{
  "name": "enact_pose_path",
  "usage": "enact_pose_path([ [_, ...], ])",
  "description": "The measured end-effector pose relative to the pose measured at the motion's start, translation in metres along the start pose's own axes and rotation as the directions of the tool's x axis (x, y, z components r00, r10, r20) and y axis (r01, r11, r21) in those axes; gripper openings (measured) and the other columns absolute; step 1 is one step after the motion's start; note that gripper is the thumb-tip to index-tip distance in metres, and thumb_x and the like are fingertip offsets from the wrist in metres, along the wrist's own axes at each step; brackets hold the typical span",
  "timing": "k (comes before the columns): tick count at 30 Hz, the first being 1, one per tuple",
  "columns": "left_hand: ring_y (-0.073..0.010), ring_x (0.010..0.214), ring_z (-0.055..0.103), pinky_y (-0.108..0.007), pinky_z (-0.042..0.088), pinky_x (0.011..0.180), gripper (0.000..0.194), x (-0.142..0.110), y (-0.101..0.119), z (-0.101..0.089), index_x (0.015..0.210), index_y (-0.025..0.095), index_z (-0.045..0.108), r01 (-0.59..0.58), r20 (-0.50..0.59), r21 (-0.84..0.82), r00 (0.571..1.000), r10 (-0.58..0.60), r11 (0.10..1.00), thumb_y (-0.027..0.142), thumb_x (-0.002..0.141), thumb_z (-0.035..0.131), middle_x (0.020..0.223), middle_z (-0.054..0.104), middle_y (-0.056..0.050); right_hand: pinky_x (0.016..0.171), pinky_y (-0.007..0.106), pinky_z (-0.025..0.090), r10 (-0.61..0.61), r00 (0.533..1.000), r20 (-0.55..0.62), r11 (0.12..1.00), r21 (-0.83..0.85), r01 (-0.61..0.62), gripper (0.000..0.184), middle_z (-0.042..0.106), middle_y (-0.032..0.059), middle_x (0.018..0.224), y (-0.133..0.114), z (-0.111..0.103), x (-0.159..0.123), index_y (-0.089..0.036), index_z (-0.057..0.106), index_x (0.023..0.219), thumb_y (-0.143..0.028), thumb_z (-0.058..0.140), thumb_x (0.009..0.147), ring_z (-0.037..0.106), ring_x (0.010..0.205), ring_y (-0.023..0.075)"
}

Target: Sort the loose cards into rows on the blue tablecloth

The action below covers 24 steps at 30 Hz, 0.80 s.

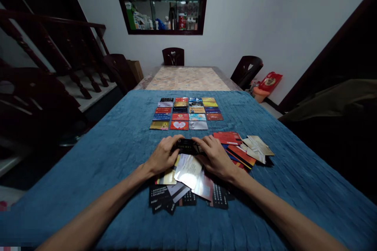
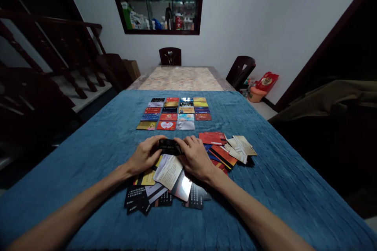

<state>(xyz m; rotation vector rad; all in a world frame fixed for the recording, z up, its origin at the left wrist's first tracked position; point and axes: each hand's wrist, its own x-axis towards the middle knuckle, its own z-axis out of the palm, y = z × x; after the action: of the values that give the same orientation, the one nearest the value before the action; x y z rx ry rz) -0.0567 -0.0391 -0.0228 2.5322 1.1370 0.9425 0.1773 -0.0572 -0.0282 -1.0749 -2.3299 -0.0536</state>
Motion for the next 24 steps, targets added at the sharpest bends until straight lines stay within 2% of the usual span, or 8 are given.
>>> enact_pose_path([
  [9,-0.0199,0.091,0.062,-0.036,0.052,0.086,0.045,0.003,0.001,0.001,0.126,0.018,0.056,0.019,-0.045,-0.034,0.999,-0.021,0.999,0.008,0.083,0.055,0.103,0.069,-0.006,0.078,0.042,0.045,-0.030,1.000,0.002,0.998,-0.062,0.030,0.062,0.060,0.0150,0.110,0.005,-0.003,0.002,-0.015,0.042,0.143,-0.016,0.062,0.085,0.051,0.097,0.0290],
  [15,-0.0194,0.092,0.063,-0.036,0.053,0.088,0.049,0.008,0.002,0.003,0.129,0.018,0.055,0.006,-0.056,-0.091,0.998,-0.011,0.996,0.009,0.081,0.058,0.104,0.068,-0.007,0.081,0.044,0.045,-0.012,1.000,-0.023,0.992,-0.124,0.009,0.057,0.062,0.0159,0.111,0.011,-0.006,0.005,-0.013,0.046,0.139,-0.022,0.065,0.086,0.052,0.100,0.0300],
  [20,-0.0244,0.111,0.059,-0.044,0.050,0.098,0.056,0.019,0.004,0.002,0.133,0.019,0.050,-0.052,-0.006,-0.083,0.999,0.052,0.995,0.010,0.079,0.061,0.121,0.063,-0.010,0.081,0.044,0.046,-0.009,0.999,-0.047,0.990,-0.144,0.002,0.052,0.059,0.0157,0.117,0.019,-0.018,0.007,-0.020,0.050,0.136,-0.028,0.066,0.086,0.051,0.103,0.0307],
  [24,-0.0266,0.115,0.055,-0.049,0.047,0.103,0.059,0.031,0.008,0.002,0.137,0.019,0.044,-0.092,0.052,-0.060,0.994,0.095,0.994,0.011,0.081,0.062,0.124,0.060,-0.012,0.083,0.044,0.047,-0.012,0.999,-0.037,0.984,-0.177,0.005,0.051,0.056,0.0162,0.122,0.032,-0.030,0.005,-0.020,0.052,0.135,-0.029,0.065,0.086,0.048,0.108,0.0317],
])
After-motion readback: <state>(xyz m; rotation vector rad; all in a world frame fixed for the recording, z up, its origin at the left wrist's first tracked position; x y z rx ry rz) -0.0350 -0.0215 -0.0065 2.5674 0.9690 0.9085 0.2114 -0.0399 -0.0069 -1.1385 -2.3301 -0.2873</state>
